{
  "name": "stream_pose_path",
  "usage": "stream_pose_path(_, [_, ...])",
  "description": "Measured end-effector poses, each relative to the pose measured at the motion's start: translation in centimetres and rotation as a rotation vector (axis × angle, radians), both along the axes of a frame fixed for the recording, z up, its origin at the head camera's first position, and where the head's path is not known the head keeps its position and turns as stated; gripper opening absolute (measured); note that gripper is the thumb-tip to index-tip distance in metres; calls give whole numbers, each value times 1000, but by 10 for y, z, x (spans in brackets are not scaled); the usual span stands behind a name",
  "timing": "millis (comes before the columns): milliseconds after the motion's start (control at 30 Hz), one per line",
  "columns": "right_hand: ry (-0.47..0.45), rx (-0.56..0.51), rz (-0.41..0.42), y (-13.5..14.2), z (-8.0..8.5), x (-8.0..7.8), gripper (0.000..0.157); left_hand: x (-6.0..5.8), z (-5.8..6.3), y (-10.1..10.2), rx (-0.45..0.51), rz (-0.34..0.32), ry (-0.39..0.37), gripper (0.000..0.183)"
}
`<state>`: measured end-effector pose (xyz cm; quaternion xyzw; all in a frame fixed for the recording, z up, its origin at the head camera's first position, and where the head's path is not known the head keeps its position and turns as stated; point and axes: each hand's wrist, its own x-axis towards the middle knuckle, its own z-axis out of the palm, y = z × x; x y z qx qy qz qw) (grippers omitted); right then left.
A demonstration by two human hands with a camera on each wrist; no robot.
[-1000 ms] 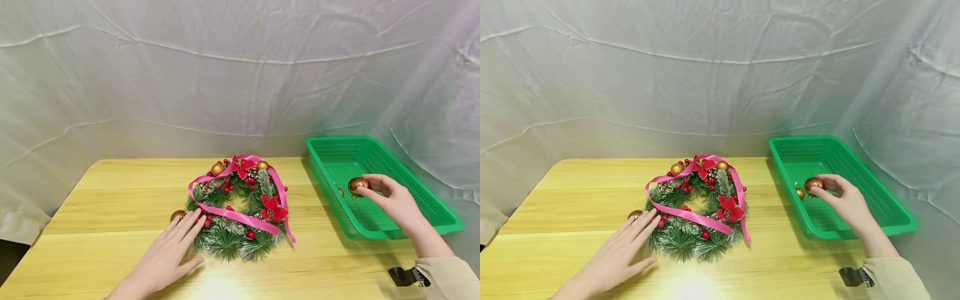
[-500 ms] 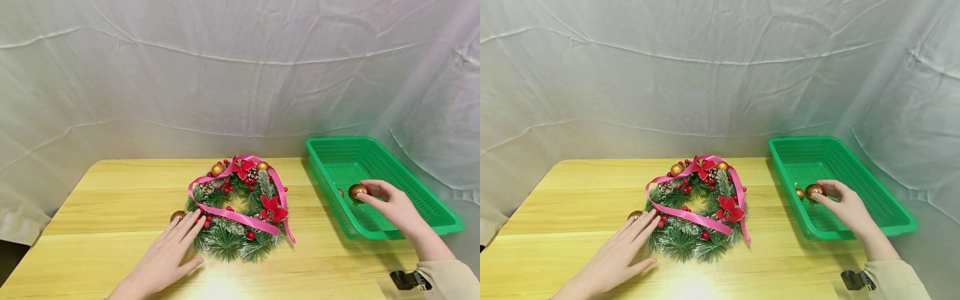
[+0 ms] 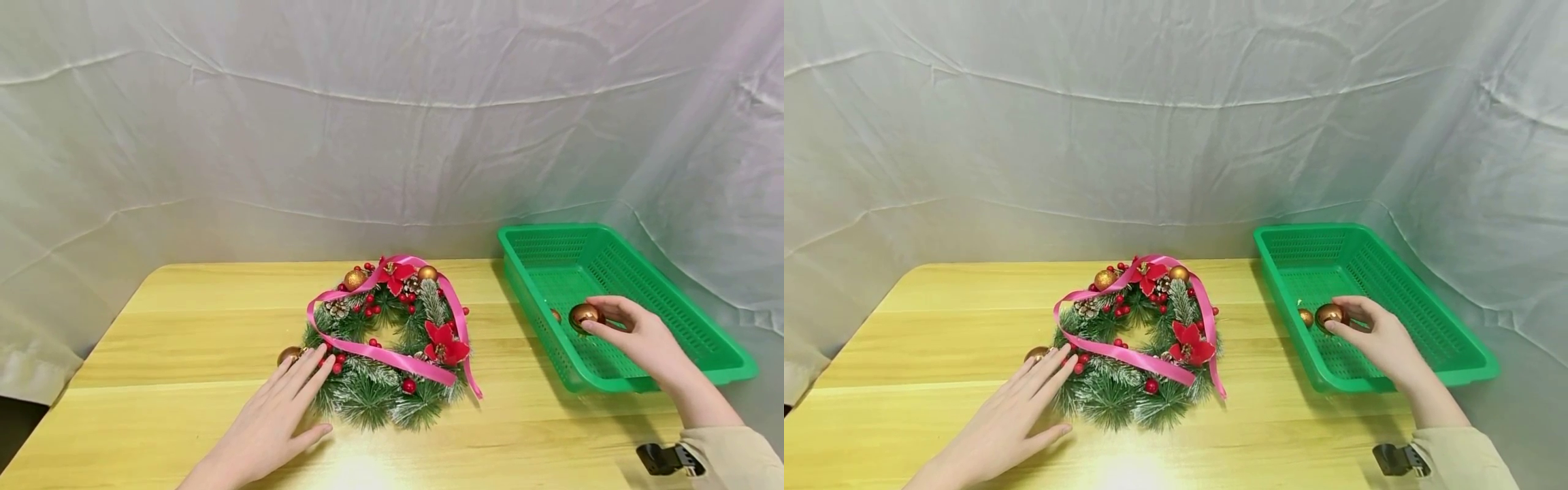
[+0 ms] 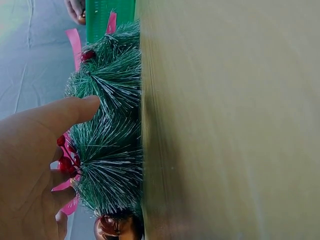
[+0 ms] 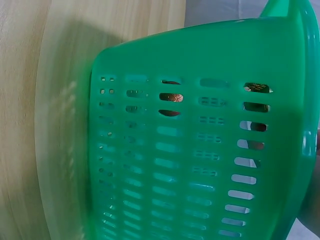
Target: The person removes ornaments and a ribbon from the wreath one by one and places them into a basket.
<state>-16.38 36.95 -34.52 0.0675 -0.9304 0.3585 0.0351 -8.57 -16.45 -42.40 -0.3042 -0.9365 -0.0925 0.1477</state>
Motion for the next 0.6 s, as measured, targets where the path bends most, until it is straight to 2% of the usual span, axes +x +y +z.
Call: stream_pose_path(600, [15, 10, 26, -4, 2, 2, 53, 0, 0, 0, 7, 0, 21, 92])
